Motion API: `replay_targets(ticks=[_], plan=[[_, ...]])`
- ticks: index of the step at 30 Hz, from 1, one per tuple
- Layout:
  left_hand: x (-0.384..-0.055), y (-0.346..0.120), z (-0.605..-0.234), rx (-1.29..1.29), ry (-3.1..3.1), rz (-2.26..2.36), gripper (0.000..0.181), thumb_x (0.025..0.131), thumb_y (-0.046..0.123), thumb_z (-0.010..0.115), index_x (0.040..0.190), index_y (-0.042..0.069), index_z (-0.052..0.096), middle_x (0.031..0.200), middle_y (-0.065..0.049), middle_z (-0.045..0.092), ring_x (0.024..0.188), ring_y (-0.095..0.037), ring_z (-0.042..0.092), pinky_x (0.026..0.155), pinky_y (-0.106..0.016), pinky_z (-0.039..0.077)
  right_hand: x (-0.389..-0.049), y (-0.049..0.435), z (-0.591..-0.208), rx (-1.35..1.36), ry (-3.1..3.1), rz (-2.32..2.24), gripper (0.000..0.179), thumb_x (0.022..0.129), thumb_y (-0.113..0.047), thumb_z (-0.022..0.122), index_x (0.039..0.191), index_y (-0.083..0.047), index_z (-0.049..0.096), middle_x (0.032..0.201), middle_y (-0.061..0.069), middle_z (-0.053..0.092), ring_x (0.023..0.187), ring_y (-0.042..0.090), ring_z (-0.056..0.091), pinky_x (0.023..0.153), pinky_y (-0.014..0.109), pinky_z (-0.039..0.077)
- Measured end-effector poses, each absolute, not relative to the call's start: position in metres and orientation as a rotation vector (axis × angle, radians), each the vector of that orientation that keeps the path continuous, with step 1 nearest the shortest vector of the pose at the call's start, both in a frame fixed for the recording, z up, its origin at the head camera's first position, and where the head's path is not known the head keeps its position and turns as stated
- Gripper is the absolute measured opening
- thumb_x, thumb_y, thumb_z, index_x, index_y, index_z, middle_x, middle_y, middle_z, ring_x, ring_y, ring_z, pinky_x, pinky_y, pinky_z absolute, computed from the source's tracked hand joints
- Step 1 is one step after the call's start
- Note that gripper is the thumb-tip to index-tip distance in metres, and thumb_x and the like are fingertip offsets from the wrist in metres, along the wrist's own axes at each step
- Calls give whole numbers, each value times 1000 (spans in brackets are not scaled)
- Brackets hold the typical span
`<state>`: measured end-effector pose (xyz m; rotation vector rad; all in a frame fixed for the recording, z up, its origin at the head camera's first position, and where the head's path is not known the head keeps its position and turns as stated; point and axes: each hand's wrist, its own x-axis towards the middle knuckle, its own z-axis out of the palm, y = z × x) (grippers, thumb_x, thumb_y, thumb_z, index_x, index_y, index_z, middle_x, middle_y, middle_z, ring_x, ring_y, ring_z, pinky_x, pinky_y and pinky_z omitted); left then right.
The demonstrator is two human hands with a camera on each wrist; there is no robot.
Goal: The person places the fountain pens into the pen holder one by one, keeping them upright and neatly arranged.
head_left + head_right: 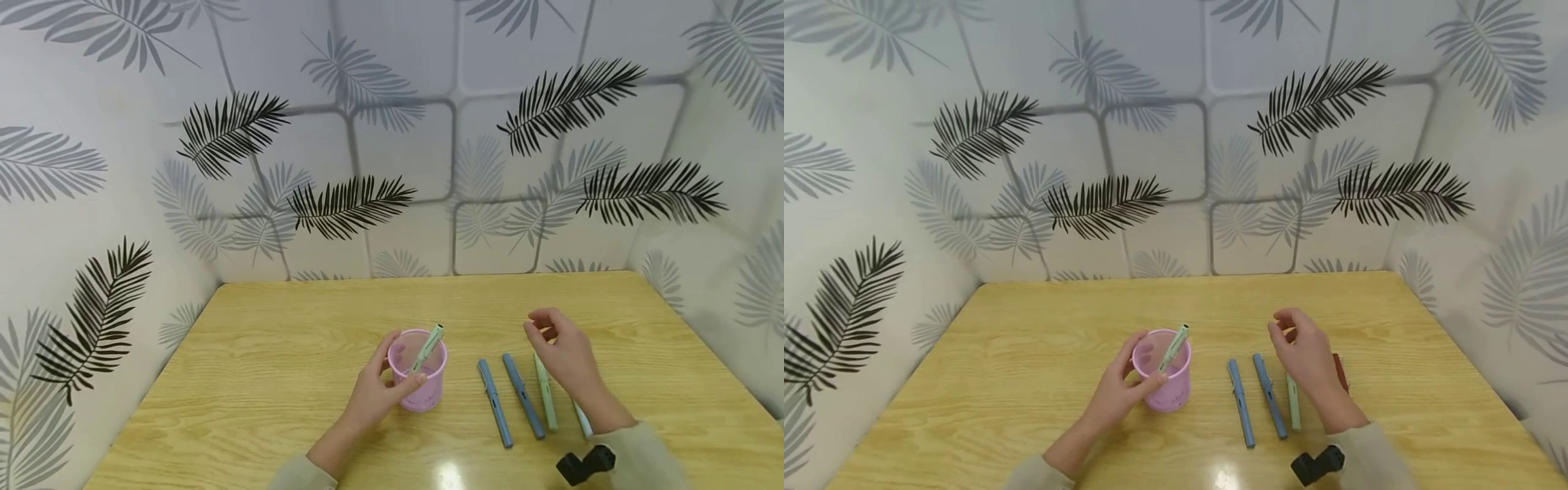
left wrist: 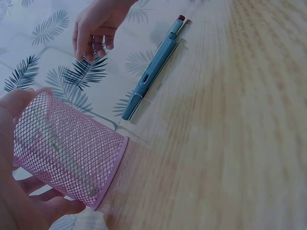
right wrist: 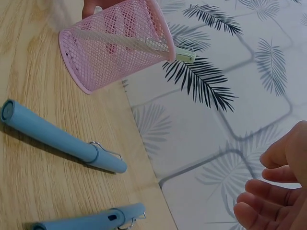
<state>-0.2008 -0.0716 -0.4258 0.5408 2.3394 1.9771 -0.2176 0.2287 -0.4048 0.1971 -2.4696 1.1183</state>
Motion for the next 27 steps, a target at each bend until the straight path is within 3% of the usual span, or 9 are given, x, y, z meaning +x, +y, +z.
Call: replay_targets(ticks=[27], plan=[[-204,-74,-427,588,2305,1979,81,81,16,72,146,8,25,138,-22,36,119,-42,42,89,-45,45,-202,292,-407,53,-2686,951,39,96,-30,50,116,3,55,102,20,61,86,33,59,57,33,47]])
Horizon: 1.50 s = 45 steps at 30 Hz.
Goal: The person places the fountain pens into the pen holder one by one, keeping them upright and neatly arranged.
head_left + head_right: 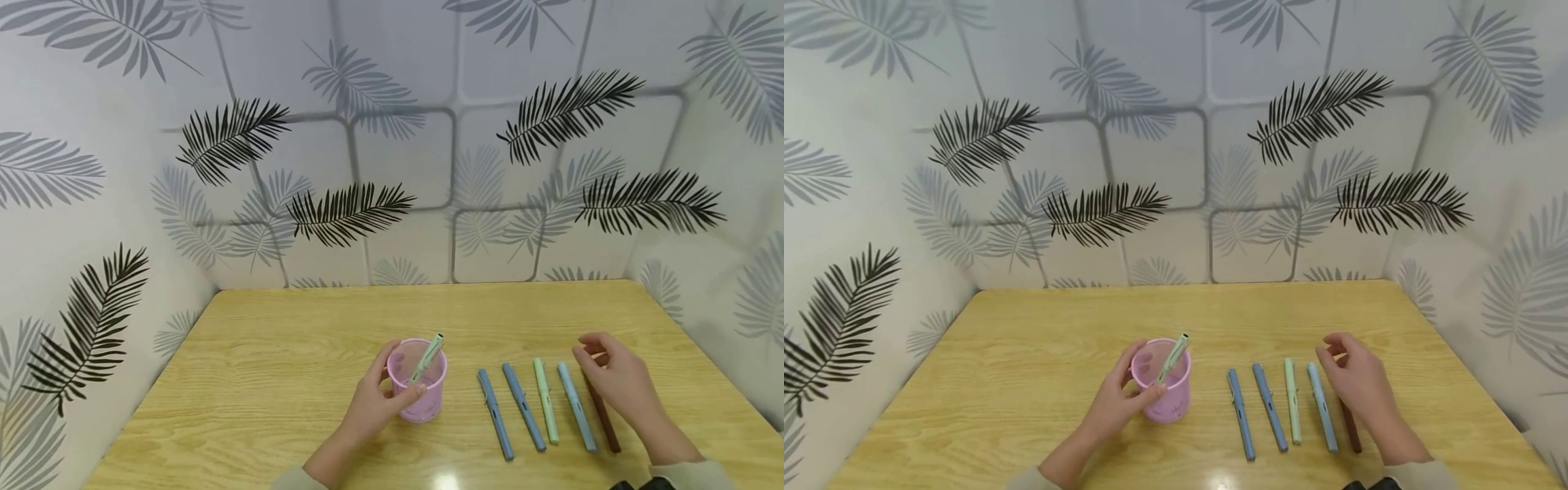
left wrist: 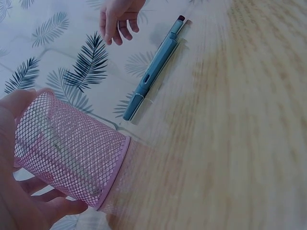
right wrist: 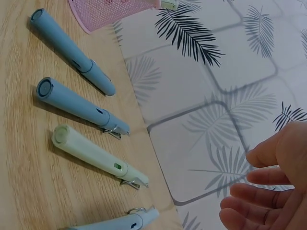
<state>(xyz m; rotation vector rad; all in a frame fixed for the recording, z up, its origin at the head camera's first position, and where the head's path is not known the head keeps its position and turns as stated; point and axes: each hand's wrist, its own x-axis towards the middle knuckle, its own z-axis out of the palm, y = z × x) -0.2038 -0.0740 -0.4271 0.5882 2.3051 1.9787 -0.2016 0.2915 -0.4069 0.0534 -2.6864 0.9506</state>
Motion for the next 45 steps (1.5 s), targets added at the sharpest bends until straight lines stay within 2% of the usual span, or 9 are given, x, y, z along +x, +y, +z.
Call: replay_targets(ticks=[5,16,25,33,38,45], plan=[[-202,-74,-427,584,2315,1967,80,81,16,72,146,8,25,138,-22,36,119,-42,42,88,-44,46,-198,297,-407,27,-2699,959,40,96,-32,51,116,3,54,101,20,62,84,31,59,55,31,47],[-204,-73,-427,570,2335,1965,82,81,17,73,146,7,25,138,-22,37,119,-42,42,88,-45,46,-195,313,-409,-18,-2783,892,45,95,-34,51,114,6,54,98,21,62,82,34,61,56,33,47],[-203,-73,-424,573,2329,1966,80,81,16,72,145,7,25,137,-21,38,119,-42,42,88,-45,46,-195,323,-418,-19,-2886,866,46,94,-32,54,110,11,53,92,22,63,81,36,60,61,42,49],[-204,-73,-429,568,2327,1974,79,81,17,72,145,8,26,136,-17,40,118,-41,43,88,-44,46,-200,329,-426,-125,-3034,865,49,92,-32,55,106,15,51,88,23,62,79,37,59,65,47,47],[-213,-74,-447,566,2338,1985,80,81,20,73,146,14,27,137,-17,39,119,-39,43,87,-43,47,-201,330,-431,-153,-3074,846,51,91,-32,56,105,16,50,88,24,61,80,36,59,65,46,47],[-218,-74,-458,562,2351,1980,80,79,27,75,144,26,29,138,-11,40,118,-33,45,86,-37,48,-201,332,-435,-152,-3127,833,55,89,-35,58,103,17,51,93,29,60,84,41,58,66,47,47]])
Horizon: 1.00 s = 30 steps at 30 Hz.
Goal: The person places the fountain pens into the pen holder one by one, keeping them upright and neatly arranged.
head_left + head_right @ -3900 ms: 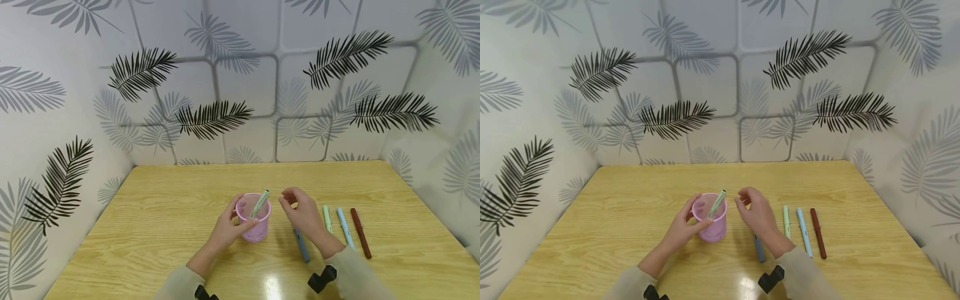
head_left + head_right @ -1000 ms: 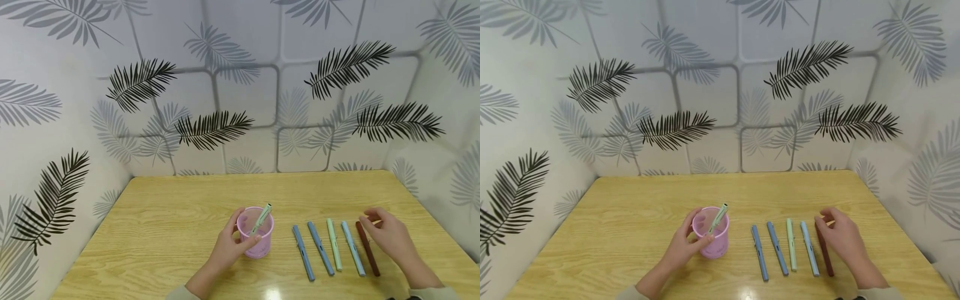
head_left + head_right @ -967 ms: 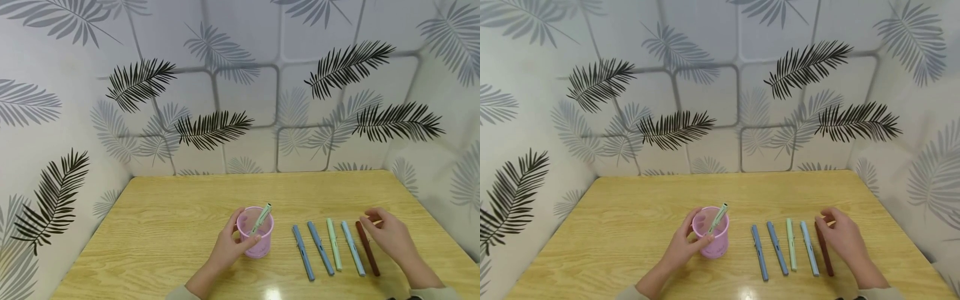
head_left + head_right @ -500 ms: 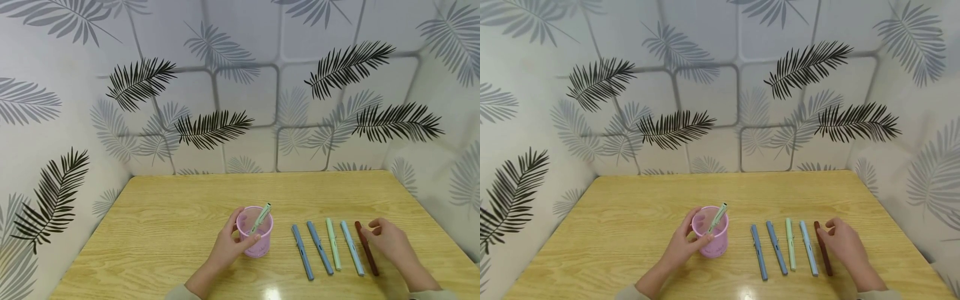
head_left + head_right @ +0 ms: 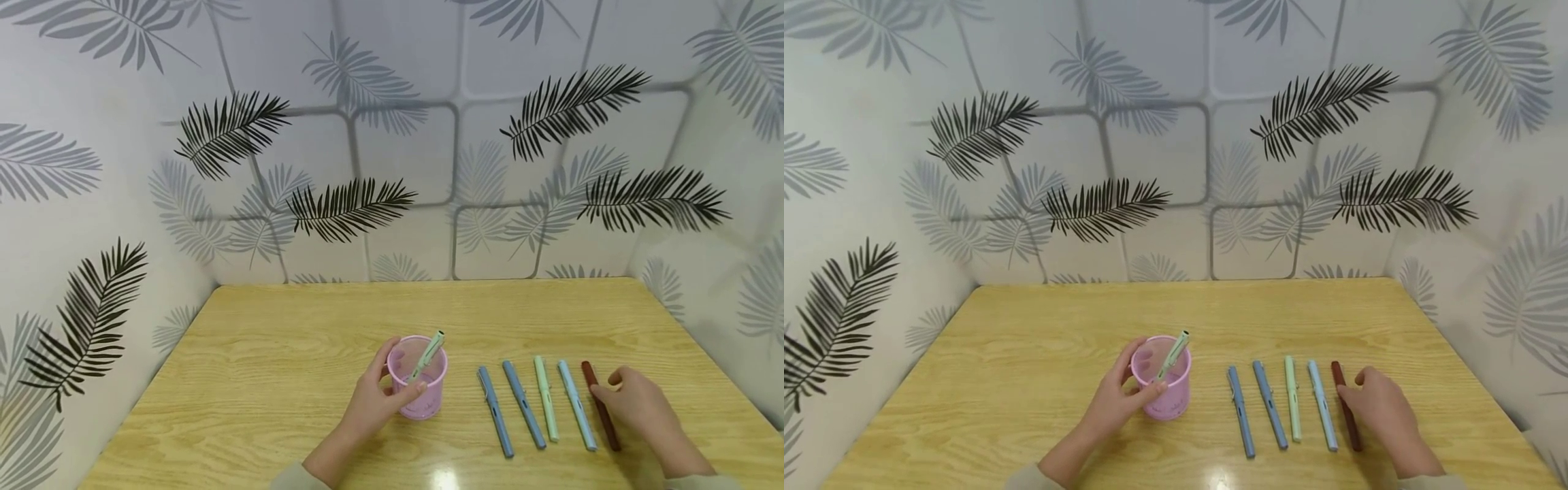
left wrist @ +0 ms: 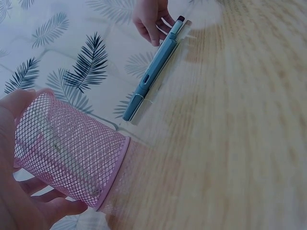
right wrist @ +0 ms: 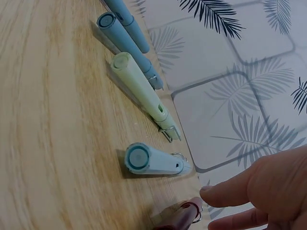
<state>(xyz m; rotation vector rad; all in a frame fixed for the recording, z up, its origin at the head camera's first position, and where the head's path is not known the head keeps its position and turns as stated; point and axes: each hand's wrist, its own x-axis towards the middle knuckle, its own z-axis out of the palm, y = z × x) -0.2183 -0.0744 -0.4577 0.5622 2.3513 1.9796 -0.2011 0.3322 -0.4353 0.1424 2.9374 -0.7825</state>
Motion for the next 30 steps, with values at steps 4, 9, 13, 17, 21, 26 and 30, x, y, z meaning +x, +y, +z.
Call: replay_targets(ticks=[4,9,13,17,21,26,30], plan=[[-219,-74,-457,569,2348,1981,82,79,28,75,145,25,28,138,-11,40,119,-33,44,86,-36,48,-202,333,-435,154,2906,-766,57,89,-37,58,104,18,51,96,31,59,86,41,57,67,46,47],[-220,-74,-457,560,2344,1975,82,79,24,75,146,22,27,138,-11,39,119,-33,44,86,-36,48,-203,332,-438,125,2912,-733,57,89,-36,59,102,19,52,94,31,60,84,42,57,67,47,47],[-214,-74,-446,573,2324,1991,79,81,18,73,145,15,27,136,-16,40,118,-39,43,86,-42,47,-203,330,-440,92,2939,-717,54,88,-33,61,100,18,53,92,30,60,82,41,58,66,47,48],[-206,-73,-430,574,2315,1987,77,81,15,72,145,10,27,134,-17,41,117,-41,43,86,-44,47,-203,328,-440,102,2944,-729,47,88,-28,62,98,17,54,89,25,61,77,34,58,64,44,48],[-203,-73,-425,578,2313,1982,77,82,15,71,144,9,28,134,-18,41,117,-41,42,86,-44,47,-204,326,-440,124,2953,-741,41,86,-24,63,95,15,55,84,20,61,72,26,54,60,39,46],[-205,-73,-430,573,2317,1982,77,81,15,72,145,10,28,135,-20,40,117,-42,42,86,-44,47,-205,325,-442,130,2949,-740,38,85,-19,61,97,16,56,83,20,60,69,24,53,56,36,46],[-214,-73,-447,582,2328,1991,77,81,18,73,144,17,29,135,-17,40,117,-39,43,85,-42,48,-204,324,-443,133,2939,-743,34,86,-16,60,96,16,56,80,17,60,66,22,52,53,33,45]])
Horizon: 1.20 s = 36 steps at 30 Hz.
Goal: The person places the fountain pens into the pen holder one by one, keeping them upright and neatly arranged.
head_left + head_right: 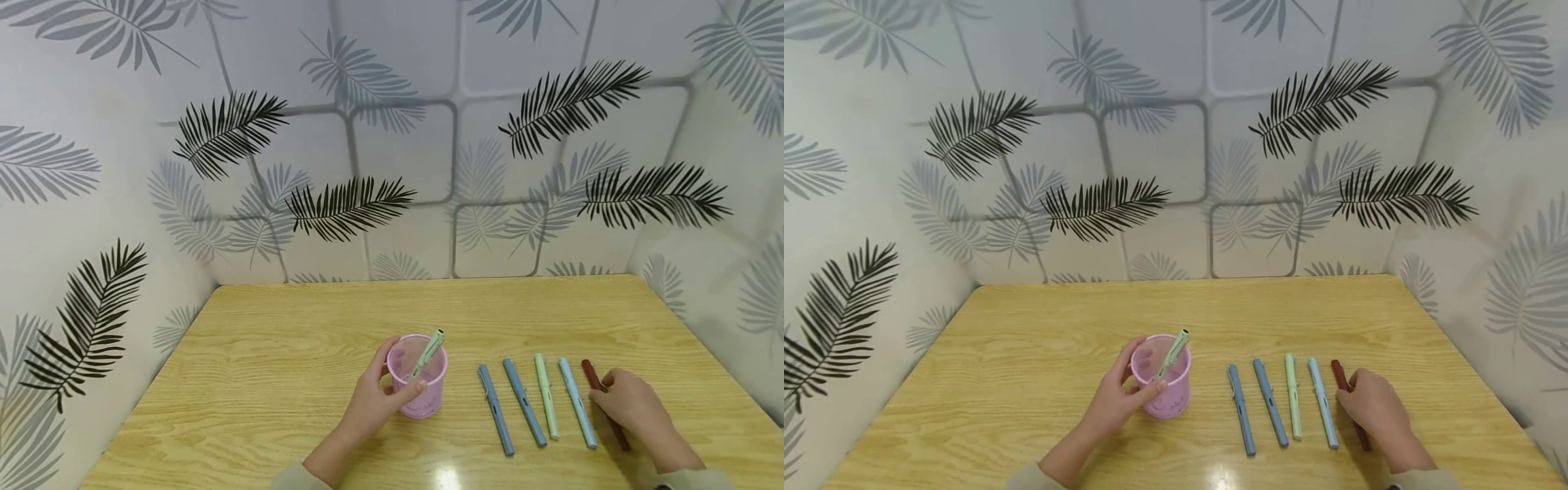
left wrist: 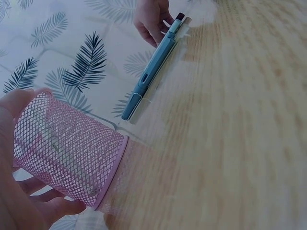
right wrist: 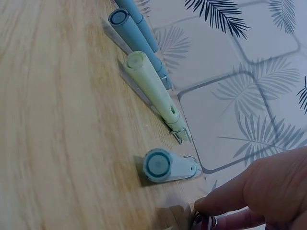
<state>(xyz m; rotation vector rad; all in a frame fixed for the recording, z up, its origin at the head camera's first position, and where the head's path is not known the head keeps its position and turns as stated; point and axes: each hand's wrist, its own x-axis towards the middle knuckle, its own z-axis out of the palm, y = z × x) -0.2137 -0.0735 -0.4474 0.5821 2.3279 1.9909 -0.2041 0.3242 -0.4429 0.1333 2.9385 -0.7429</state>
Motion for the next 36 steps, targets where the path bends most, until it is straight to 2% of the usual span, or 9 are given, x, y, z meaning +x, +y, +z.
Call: replay_targets(ticks=[5,15,36], plan=[[-219,-73,-458,583,2341,1997,77,80,24,74,143,25,31,136,-13,42,117,-35,45,83,-37,49,-203,323,-442,146,2920,-768,29,86,-14,57,94,13,56,76,11,58,63,21,51,51,32,43],[-217,-72,-458,593,2329,2013,79,80,26,74,144,22,29,136,-15,40,117,-36,45,83,-35,49,-202,325,-444,157,2923,-816,28,84,-12,53,95,14,55,76,12,59,62,21,52,51,32,45],[-219,-72,-462,608,2352,2010,77,81,25,73,144,23,29,136,-14,40,116,-36,45,82,-36,50,-202,322,-441,157,3044,-876,34,87,-18,54,99,14,55,87,25,63,68,25,59,52,34,46]])
